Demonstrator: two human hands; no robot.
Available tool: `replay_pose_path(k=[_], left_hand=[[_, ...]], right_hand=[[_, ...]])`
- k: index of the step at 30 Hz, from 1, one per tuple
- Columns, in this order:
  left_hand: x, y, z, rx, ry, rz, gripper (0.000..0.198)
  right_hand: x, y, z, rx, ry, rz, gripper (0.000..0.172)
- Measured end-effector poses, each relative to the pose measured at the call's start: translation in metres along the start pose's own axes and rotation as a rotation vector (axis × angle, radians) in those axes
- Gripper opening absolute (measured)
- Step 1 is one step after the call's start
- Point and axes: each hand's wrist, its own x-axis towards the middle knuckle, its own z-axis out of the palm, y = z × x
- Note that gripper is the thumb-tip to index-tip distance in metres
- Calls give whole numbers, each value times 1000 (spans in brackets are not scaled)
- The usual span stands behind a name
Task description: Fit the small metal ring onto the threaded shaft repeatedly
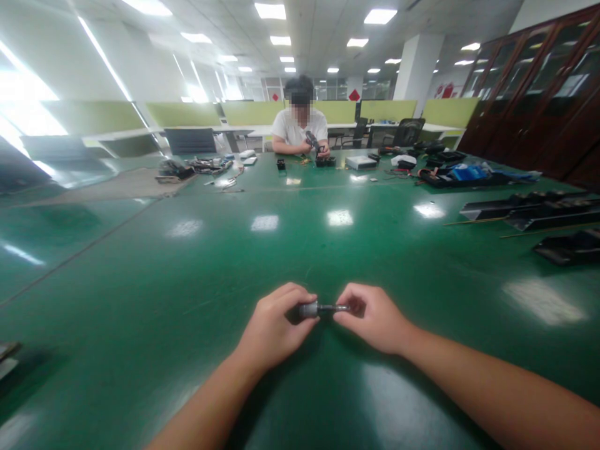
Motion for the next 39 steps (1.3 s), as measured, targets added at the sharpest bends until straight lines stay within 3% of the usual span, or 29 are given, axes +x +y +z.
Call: replay_pose_path(k=[39], left_hand=[[1, -1, -3, 24, 8, -7, 19]], right_hand=[[0, 1, -1, 21, -2, 10, 4]])
